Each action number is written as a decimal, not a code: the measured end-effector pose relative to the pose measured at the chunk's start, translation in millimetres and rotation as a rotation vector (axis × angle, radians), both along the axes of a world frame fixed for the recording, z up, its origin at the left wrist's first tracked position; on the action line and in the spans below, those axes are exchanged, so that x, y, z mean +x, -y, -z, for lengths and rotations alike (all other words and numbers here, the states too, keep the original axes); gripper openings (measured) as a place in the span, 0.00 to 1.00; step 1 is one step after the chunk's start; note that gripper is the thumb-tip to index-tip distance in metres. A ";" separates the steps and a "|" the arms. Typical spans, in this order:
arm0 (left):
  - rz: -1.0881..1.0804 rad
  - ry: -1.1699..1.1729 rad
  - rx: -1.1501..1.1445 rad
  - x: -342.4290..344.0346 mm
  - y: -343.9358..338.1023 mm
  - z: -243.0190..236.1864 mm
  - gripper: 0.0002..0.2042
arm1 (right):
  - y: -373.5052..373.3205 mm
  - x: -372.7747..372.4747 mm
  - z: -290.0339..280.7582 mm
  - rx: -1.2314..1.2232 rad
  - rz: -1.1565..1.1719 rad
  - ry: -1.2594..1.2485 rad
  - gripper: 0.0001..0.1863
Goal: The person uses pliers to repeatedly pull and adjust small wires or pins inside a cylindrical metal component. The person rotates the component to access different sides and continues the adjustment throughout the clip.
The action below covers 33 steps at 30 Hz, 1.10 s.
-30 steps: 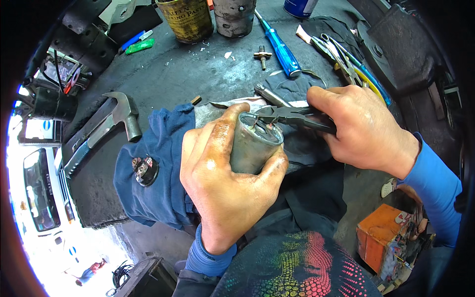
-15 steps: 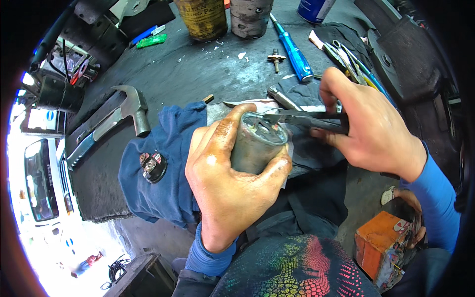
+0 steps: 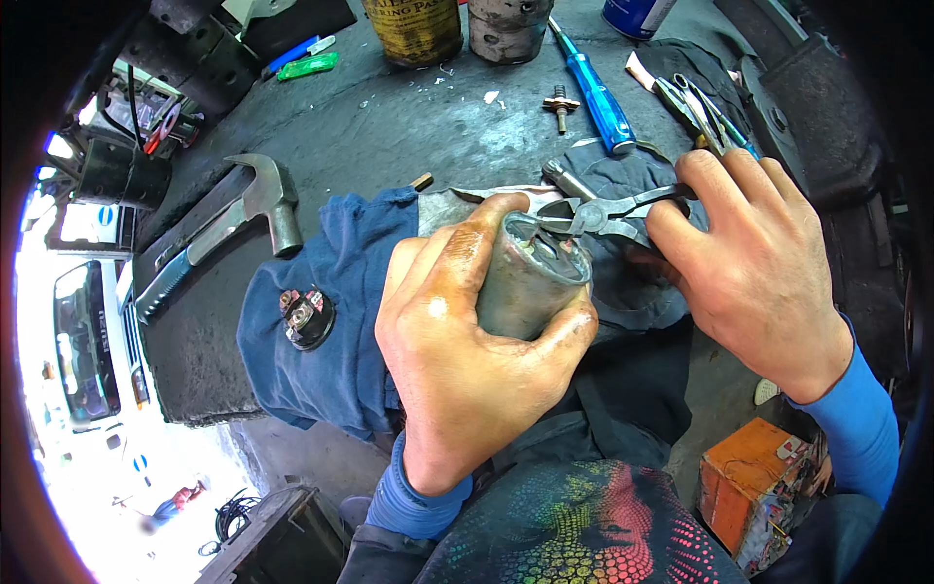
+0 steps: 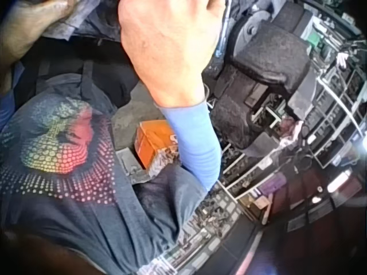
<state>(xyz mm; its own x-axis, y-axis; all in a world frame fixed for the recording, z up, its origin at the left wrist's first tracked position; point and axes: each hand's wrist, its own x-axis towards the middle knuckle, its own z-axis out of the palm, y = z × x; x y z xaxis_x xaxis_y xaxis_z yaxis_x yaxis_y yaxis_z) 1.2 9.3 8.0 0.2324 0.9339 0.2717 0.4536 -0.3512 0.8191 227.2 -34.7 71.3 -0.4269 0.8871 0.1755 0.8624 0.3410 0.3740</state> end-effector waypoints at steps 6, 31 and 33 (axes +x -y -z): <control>0.009 -0.013 0.024 0.3 -0.3 1.0 0.30 | 1.4 -4.9 -7.1 -0.017 0.013 0.052 0.10; -0.015 0.009 0.129 6.0 3.4 5.7 0.30 | -14.9 8.0 6.4 -0.255 0.120 -0.382 0.13; 0.002 0.034 0.134 5.1 2.8 7.5 0.30 | -15.0 9.9 5.1 -0.298 0.119 -0.432 0.12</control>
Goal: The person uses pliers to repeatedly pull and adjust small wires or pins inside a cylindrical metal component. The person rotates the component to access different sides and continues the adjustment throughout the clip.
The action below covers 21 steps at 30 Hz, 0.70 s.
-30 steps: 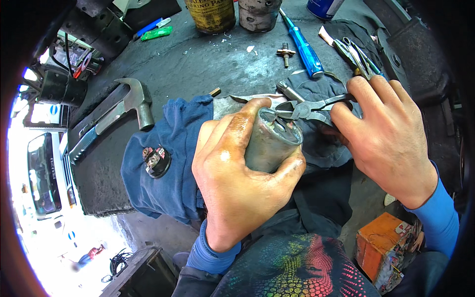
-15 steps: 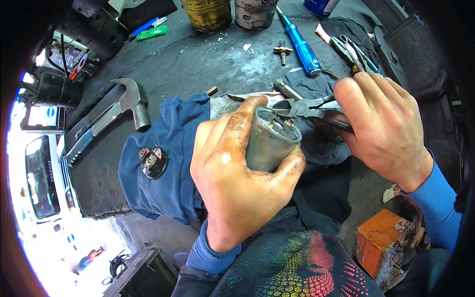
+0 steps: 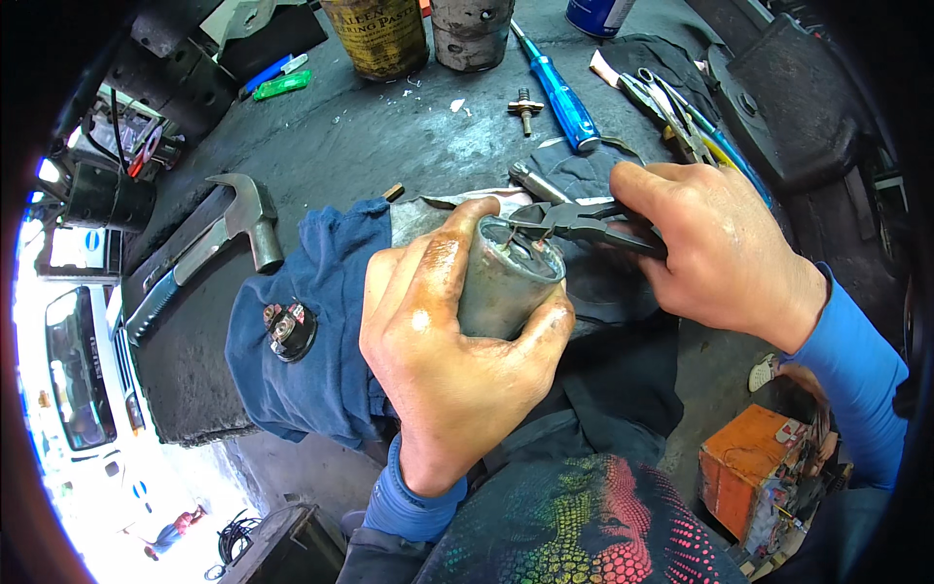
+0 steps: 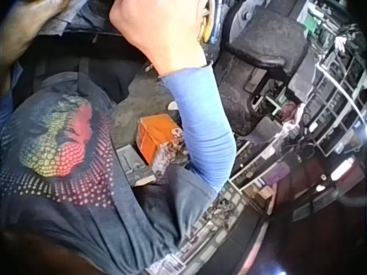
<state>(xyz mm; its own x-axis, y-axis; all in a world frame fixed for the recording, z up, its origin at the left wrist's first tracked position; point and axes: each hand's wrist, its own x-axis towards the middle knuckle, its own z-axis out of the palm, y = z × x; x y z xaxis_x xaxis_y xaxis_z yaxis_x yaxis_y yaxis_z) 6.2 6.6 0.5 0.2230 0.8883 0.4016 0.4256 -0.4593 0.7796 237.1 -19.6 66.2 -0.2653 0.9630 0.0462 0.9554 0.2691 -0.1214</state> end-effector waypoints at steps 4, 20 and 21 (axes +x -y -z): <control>0.000 0.005 -0.001 -2.4 0.0 2.0 0.30 | -3.8 2.2 -5.7 -0.145 0.001 -0.063 0.11; 0.036 0.041 -0.106 -8.6 -3.8 -0.2 0.29 | -11.0 -7.4 -12.1 -0.242 0.161 -0.327 0.21; 0.034 0.041 -0.114 -9.1 -4.0 -1.4 0.29 | -12.7 -5.3 -19.1 -0.231 0.166 -0.293 0.23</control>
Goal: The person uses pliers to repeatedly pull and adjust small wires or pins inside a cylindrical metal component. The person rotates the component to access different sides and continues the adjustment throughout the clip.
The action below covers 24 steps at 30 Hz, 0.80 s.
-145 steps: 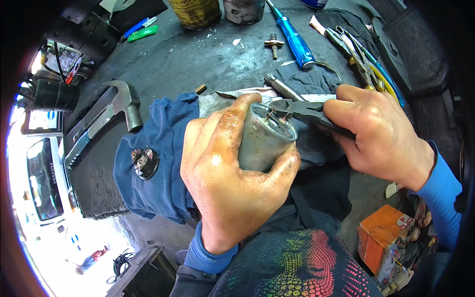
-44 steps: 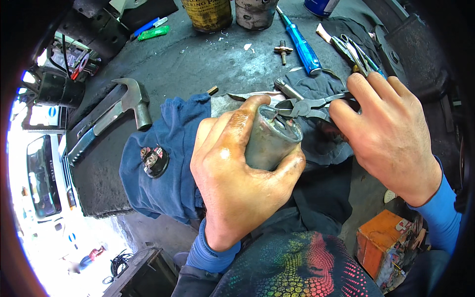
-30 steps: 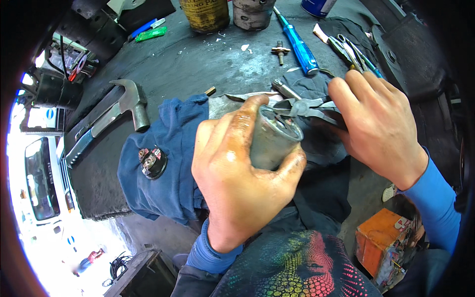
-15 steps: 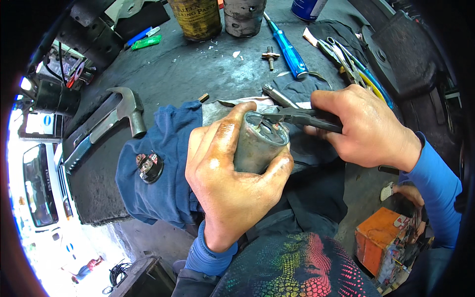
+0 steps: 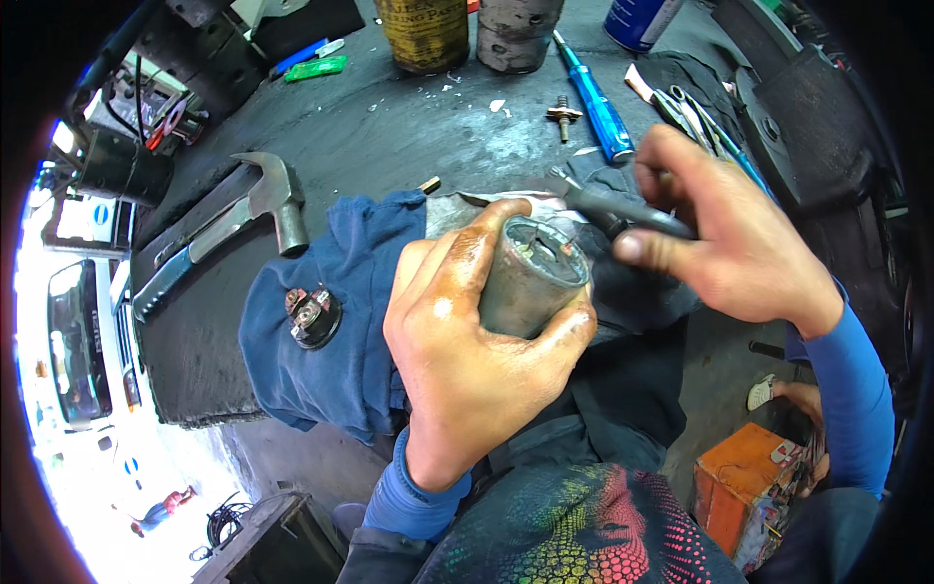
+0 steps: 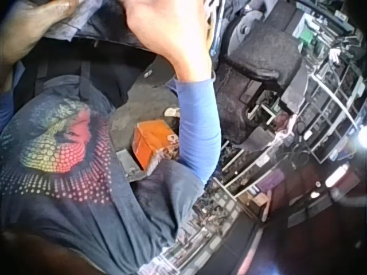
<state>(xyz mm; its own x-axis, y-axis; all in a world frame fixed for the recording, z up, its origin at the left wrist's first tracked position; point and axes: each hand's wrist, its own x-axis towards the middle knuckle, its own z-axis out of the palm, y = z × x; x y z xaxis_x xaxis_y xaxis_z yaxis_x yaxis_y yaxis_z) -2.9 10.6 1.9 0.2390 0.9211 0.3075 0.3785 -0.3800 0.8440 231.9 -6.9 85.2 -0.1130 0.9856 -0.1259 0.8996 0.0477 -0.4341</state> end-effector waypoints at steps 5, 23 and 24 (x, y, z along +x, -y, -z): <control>0.002 -0.020 0.003 -1.5 -2.1 -0.7 0.30 | 16.0 9.9 4.6 0.269 -0.184 0.370 0.18; -0.016 -0.073 -0.011 2.3 -1.2 -4.7 0.30 | 29.7 -14.3 11.1 0.487 -0.263 0.843 0.10; -0.017 -0.067 -0.005 2.6 -1.1 -4.0 0.30 | 29.2 -15.0 10.3 0.482 -0.265 0.849 0.10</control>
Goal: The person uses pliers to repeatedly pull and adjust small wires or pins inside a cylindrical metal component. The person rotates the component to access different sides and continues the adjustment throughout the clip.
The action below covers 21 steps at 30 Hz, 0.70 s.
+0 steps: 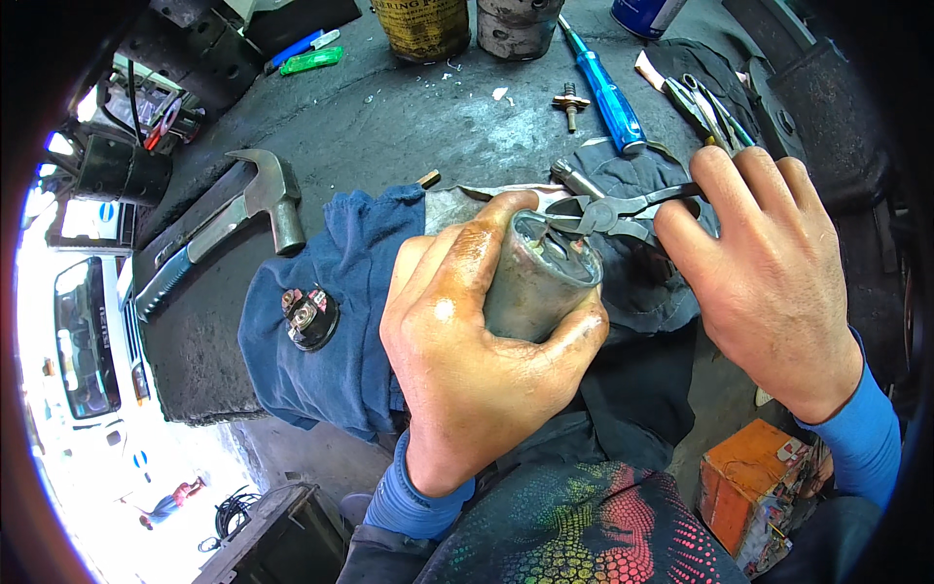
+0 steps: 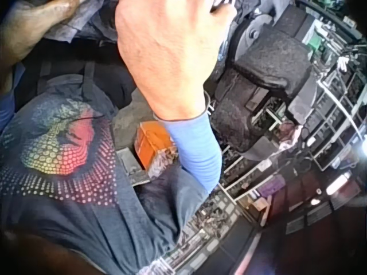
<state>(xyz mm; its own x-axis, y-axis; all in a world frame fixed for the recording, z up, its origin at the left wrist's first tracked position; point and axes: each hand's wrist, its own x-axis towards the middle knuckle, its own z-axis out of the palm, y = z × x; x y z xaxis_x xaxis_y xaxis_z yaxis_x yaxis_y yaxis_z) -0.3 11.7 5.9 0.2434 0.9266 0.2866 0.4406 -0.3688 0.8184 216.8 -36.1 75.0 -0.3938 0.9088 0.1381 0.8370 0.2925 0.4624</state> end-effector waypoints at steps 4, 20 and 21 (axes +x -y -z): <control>0.009 0.021 0.017 0.2 -0.8 2.7 0.30 | 0.7 -0.3 -0.5 -0.012 0.003 0.024 0.10; 0.008 0.004 0.020 -0.7 -0.2 0.2 0.30 | -0.2 -2.2 0.2 0.012 -0.020 -0.011 0.08; 0.000 0.004 0.019 -0.6 0.0 1.0 0.30 | 0.2 -3.2 -0.5 0.002 -0.007 -0.005 0.08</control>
